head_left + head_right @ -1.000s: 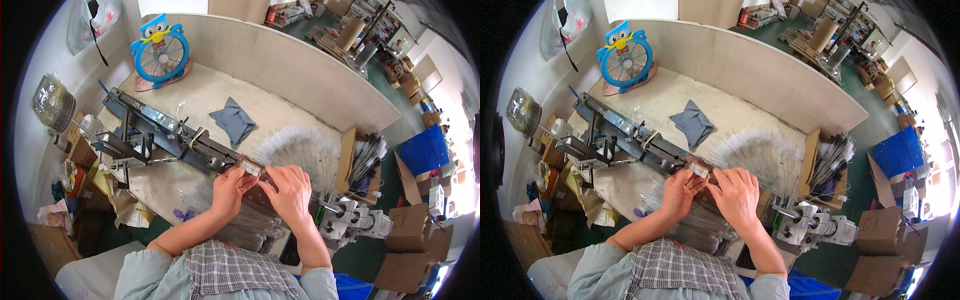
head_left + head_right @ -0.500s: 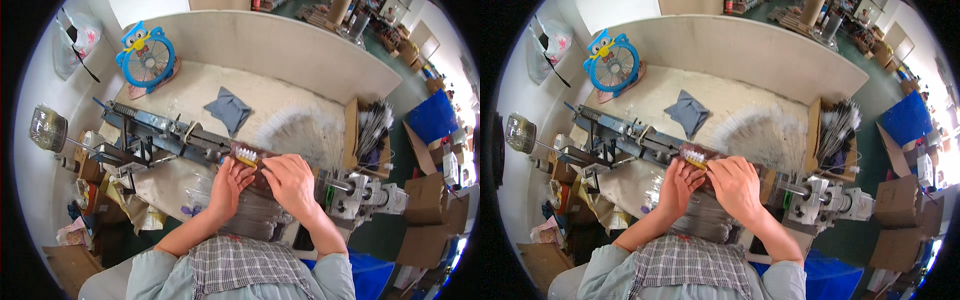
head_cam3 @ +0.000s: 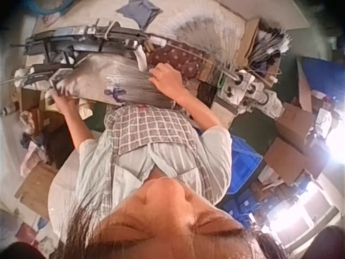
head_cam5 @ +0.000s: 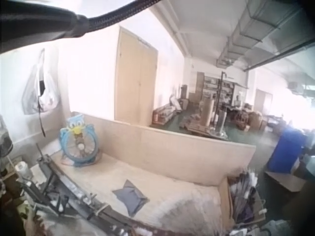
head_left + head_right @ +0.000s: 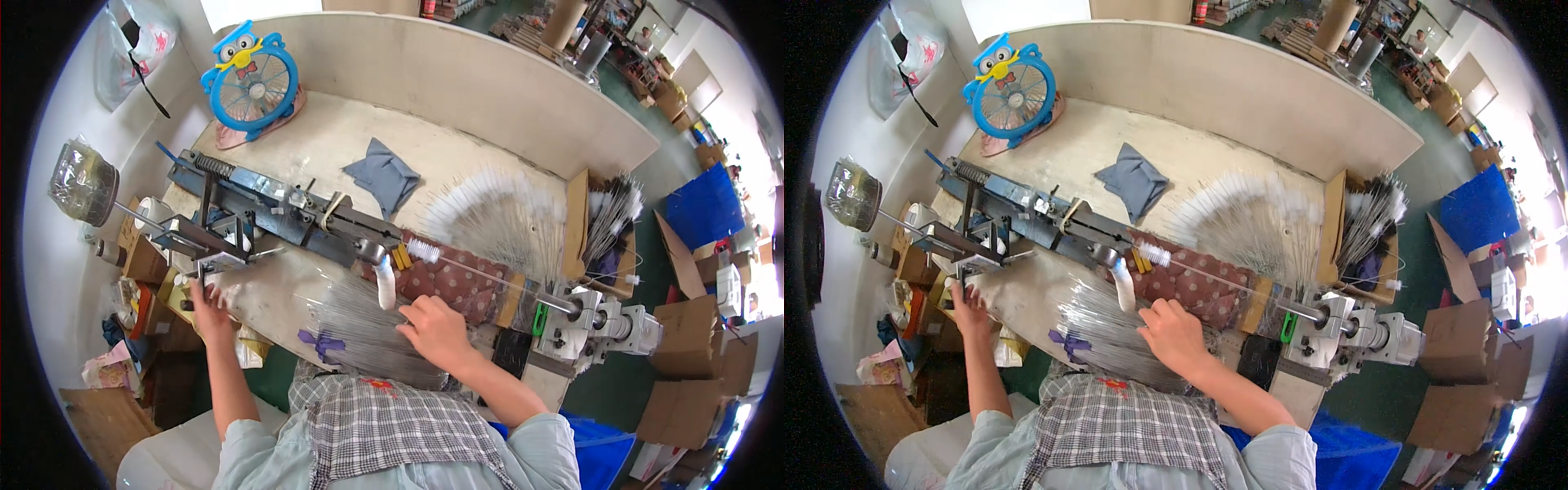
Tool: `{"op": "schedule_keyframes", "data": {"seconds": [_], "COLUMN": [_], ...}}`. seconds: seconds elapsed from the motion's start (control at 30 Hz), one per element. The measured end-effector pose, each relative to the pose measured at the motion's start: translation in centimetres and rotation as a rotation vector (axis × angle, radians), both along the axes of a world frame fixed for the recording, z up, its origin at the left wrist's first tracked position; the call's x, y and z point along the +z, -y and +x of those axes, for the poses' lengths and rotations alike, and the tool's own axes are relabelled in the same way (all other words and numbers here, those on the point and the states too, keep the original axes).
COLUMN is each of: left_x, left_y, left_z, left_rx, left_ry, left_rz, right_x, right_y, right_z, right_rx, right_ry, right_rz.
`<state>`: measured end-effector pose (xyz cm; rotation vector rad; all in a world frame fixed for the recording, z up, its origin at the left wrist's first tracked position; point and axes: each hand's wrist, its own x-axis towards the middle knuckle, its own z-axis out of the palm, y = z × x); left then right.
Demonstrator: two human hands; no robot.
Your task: Assembling medical swabs or personal hygiene components at a factory workstation machine.
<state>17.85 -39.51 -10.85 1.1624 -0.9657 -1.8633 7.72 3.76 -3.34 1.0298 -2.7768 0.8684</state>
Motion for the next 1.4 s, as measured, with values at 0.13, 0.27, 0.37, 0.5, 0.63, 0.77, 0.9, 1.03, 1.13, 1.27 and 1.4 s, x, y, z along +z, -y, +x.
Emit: {"op": "schedule_keyframes", "data": {"seconds": [0.13,0.27,0.37,0.5,0.63,0.77,0.9,1.03,1.13,1.27,1.4], "left_x": [0.2,-0.9,-1.8,-0.2,4.6,10.4,15.9,17.6,15.8,13.7,13.2], "left_y": [6.4,4.1,-1.4,-10.2,-20.6,-29.9,-30.2,-23.9,-22.5,-24.8,-30.8], "left_z": [0.5,0.3,-0.4,-2.6,-6.2,-9.9,-10.5,-10.2,-8.7,-7.6,-10.2], "left_rx": [0.220,0.185,0.069,-0.177,-0.735,-1.003,-1.057,-1.132,-1.002,-1.377,-1.681], "left_ry": [0.108,0.145,0.039,-0.159,-0.325,0.139,-0.233,-0.392,-0.380,-0.122,-0.373], "left_rz": [-0.029,0.012,-0.048,0.358,0.409,-0.010,0.944,1.055,0.849,0.487,-0.722], "right_x": [-0.5,0.7,1.5,1.9,2.2,2.8,3.2,5.9,10.6,14.9,13.7], "right_y": [0.9,-0.7,-2.3,-4.9,-7.8,-9.8,-9.3,-9.1,-11.7,-13.8,-12.7], "right_z": [-0.5,-0.8,-0.6,-0.3,0.5,1.4,1.2,0.5,-0.5,-2.2,-3.6], "right_rx": [-0.093,-0.123,-0.162,-0.203,-0.186,-0.196,-0.236,-0.157,-0.250,-0.514,-0.532], "right_ry": [0.166,0.251,0.272,0.267,0.088,-0.019,0.080,-0.032,-0.082,-0.224,-0.118], "right_rz": [0.128,0.166,0.158,0.161,0.208,0.261,0.367,0.474,0.454,0.100,-0.020]}}
